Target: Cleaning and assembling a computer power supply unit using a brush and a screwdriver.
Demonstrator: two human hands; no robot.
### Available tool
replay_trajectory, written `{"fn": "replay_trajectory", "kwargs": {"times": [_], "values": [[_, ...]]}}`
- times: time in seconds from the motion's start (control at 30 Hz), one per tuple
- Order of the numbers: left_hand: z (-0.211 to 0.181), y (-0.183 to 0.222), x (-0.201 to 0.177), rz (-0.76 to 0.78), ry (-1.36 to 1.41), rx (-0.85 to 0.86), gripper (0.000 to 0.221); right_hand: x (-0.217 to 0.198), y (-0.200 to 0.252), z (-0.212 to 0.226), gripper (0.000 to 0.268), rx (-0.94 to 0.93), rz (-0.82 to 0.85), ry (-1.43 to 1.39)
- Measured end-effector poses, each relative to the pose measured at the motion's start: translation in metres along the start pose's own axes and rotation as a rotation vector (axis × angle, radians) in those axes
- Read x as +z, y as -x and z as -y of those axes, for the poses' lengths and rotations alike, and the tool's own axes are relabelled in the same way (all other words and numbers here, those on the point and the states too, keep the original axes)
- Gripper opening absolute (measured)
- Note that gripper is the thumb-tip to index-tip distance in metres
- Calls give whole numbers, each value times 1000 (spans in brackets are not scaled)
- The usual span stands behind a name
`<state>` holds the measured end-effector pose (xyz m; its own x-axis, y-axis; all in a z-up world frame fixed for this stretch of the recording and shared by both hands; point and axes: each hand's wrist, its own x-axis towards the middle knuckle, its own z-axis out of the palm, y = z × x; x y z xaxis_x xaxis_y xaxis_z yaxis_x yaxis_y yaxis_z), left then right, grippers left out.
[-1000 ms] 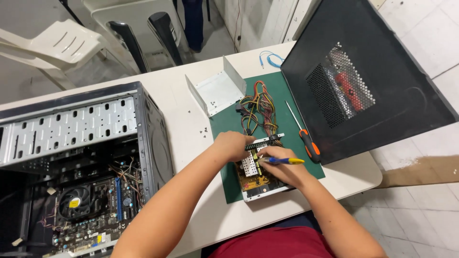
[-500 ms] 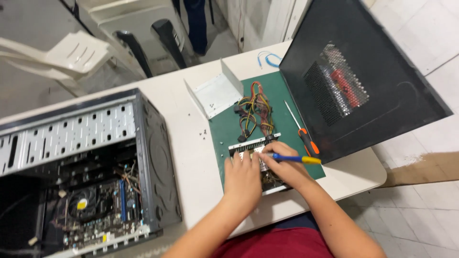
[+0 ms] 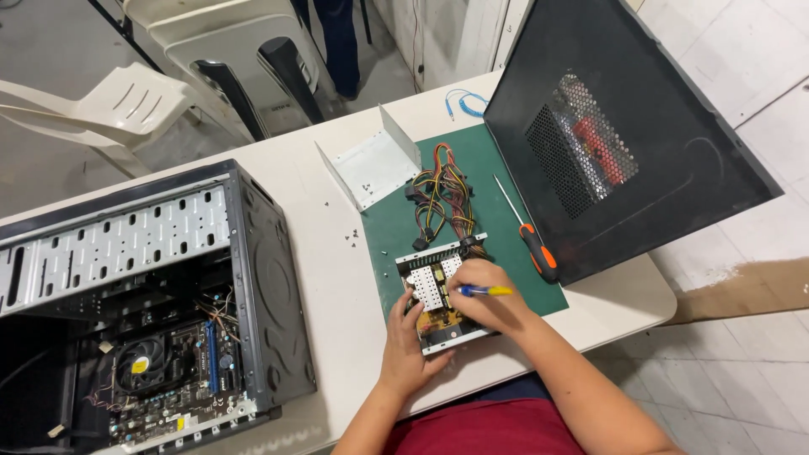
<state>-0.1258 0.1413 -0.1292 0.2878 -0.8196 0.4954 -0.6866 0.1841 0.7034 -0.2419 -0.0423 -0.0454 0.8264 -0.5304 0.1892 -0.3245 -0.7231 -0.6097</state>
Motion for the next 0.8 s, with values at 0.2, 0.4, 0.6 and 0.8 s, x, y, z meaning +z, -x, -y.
{"fn": "replay_trajectory", "kwargs": {"times": [0.2,0.4,0.6,0.8], "values": [[-10,-8,-5,52,-68,-49,87,-9,2,15,8,-132,-276,-187],[-11,-8,-6,77,-95,-65,87,-3,4,3,10,-22,-34,-132],[-9,-8,-8,128,-84,-101,98,-13,2,10,10,81,-8,-173],[-14,-11,-11,126,-89,-123,90,-14,-1,7,11,-28,-149,-242]]}}
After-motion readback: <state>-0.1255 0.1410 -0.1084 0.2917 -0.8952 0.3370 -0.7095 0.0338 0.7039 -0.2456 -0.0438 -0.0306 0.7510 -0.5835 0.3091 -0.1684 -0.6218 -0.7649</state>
